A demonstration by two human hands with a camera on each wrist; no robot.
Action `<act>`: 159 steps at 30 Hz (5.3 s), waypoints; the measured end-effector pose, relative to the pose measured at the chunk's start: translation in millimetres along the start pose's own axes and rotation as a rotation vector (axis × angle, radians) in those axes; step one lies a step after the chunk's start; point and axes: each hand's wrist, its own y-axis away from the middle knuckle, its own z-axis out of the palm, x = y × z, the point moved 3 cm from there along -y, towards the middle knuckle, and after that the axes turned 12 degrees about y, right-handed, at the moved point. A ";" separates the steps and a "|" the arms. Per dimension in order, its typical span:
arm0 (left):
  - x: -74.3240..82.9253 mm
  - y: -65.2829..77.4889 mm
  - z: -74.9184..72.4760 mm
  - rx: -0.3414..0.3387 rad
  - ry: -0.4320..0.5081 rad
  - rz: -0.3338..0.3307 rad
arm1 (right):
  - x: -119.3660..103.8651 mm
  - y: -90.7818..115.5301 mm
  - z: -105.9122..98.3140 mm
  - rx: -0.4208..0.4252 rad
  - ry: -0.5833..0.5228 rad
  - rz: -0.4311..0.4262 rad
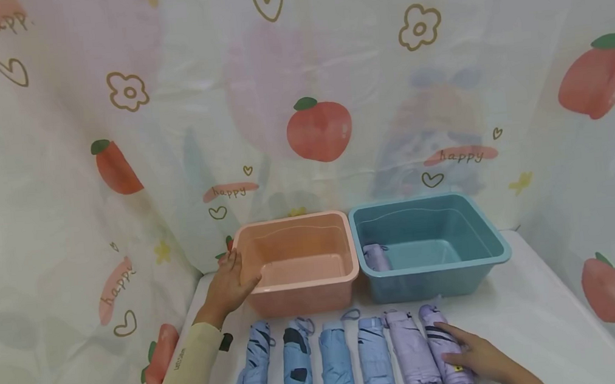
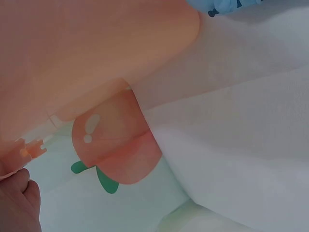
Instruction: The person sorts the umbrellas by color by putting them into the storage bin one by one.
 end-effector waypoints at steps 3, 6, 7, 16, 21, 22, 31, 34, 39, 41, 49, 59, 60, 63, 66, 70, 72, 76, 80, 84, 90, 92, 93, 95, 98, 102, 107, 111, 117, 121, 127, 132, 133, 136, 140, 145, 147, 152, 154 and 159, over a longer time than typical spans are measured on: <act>0.4 1.1 -1.0 0.004 -0.013 0.004 | -5.4 -1.3 1.4 0.007 -0.014 -0.004; 0.2 1.5 -2.2 0.009 -0.017 0.002 | -7.6 -2.3 2.7 0.016 -0.060 -0.035; 0.1 1.6 -2.4 0.011 -0.014 0.001 | -7.8 -2.6 3.1 0.016 -0.072 -0.046; -1.5 2.6 -0.3 -0.003 0.019 0.001 | -7.9 -1.2 -2.5 -0.016 -0.127 -0.010; -2.7 2.8 0.7 -0.002 0.023 -0.003 | -8.2 8.8 -11.3 -0.034 -0.278 -0.055; -2.8 2.8 0.8 -0.002 0.020 0.000 | -8.0 11.4 -13.0 -0.037 -0.305 -0.059; 1.8 2.1 -0.2 0.000 0.027 0.005 | -10.7 32.6 -42.4 -0.079 -0.348 -0.085; 2.5 0.7 -1.0 0.008 0.026 0.015 | -17.9 40.1 -59.3 -0.107 -0.346 -0.140; 2.3 -0.5 -1.5 0.002 0.014 0.008 | -34.4 51.7 -89.8 -0.103 -0.278 -0.217; 2.6 0.3 -1.6 -0.006 0.017 -0.003 | -41.1 55.3 -102.7 -0.078 -0.246 -0.229; 1.9 4.4 -3.4 -0.008 0.009 -0.024 | -73.2 44.3 -158.7 0.012 -0.154 -0.294; 1.0 2.1 -3.1 0.010 0.027 0.000 | -91.0 -4.4 -212.2 0.061 0.013 -0.307; 0.6 1.9 -2.6 0.012 0.026 -0.001 | -92.2 -10.1 -215.4 0.062 0.041 -0.303; 0.2 2.3 -1.2 0.017 0.037 0.002 | -94.0 -27.5 -222.2 0.054 0.110 -0.267; -0.3 3.5 0.8 0.011 0.045 0.006 | -93.8 -44.8 -225.4 0.023 0.134 -0.241; -2.1 4.2 2.5 0.011 0.056 -0.011 | -92.2 -70.8 -226.6 -0.044 0.090 -0.215; -3.2 4.6 2.3 0.016 0.053 -0.020 | -88.9 -84.3 -224.5 -0.073 0.067 -0.204; -4.4 3.9 2.8 0.019 0.031 -0.012 | -77.5 -109.3 -218.6 -0.107 0.082 -0.186; -4.1 2.2 2.9 0.019 0.025 -0.014 | -69.2 -126.7 -210.8 -0.131 0.126 -0.168; -3.4 0.9 1.2 0.026 0.032 -0.025 | -63.0 -139.0 -200.1 -0.178 0.158 -0.118; -3.0 0.9 0.9 0.031 0.041 -0.011 | -55.3 -154.9 -190.0 -0.269 0.190 -0.025; -3.7 1.5 1.4 0.034 0.042 -0.013 | -55.0 -159.7 -188.2 -0.298 0.236 -0.036; -4.0 1.8 1.5 0.034 0.045 -0.016 | -54.6 -162.2 -187.1 -0.313 0.257 -0.043; -4.6 1.7 1.7 0.039 0.046 -0.014 | -53.0 -166.3 -184.1 -0.336 0.302 -0.060; -6.6 1.3 2.5 0.040 0.043 -0.016 | -50.4 -172.9 -177.0 -0.361 0.352 -0.088; -7.6 1.0 3.1 0.042 0.045 -0.019 | -46.0 -181.8 -167.1 -0.362 0.387 -0.104; -7.8 0.8 2.1 0.054 0.048 -0.007 | -42.9 -189.2 -155.6 -0.376 0.384 -0.139; -8.3 0.6 2.7 0.063 0.047 0.004 | -34.9 -197.0 -147.3 -0.370 0.368 -0.147; -8.7 1.3 2.6 0.045 0.040 -0.017 | -23.3 -207.7 -138.0 -0.335 0.343 -0.076; -8.1 1.1 2.1 0.034 0.043 -0.019 | -22.6 -210.1 -133.1 -0.365 0.360 -0.054; -8.8 -0.4 2.1 0.034 0.046 -0.023 | -37.6 -206.5 -125.3 -0.473 0.296 0.016; -7.5 -0.1 2.3 0.039 0.049 -0.019 | -53.0 -203.7 -117.5 -0.505 0.300 0.034; -7.1 -0.3 2.4 0.039 0.046 -0.020 | -55.6 -203.9 -116.2 -0.508 0.300 0.031; -5.5 -0.8 2.8 0.042 0.048 -0.017 | -59.7 -206.3 -112.8 -0.502 0.289 0.031; -2.3 -2.3 2.8 0.042 0.050 -0.012 | -60.5 -207.9 -110.9 -0.496 0.235 0.070; 1.7 -3.7 2.7 0.034 0.044 -0.018 | -62.1 -202.6 -111.6 -0.497 0.220 0.067; 2.5 -3.6 2.8 0.032 0.040 -0.016 | -62.9 -199.7 -112.2 -0.500 0.226 0.055; 3.9 -2.7 2.9 0.030 0.044 -0.015 | -64.4 -190.4 -121.5 -0.494 0.308 0.029; 4.5 -2.7 2.5 0.034 0.044 -0.013 | -65.5 -185.4 -128.9 -0.488 0.347 0.024; 5.3 -1.4 0.3 0.042 0.042 -0.018 | -67.3 -175.7 -148.4 -0.481 0.382 0.017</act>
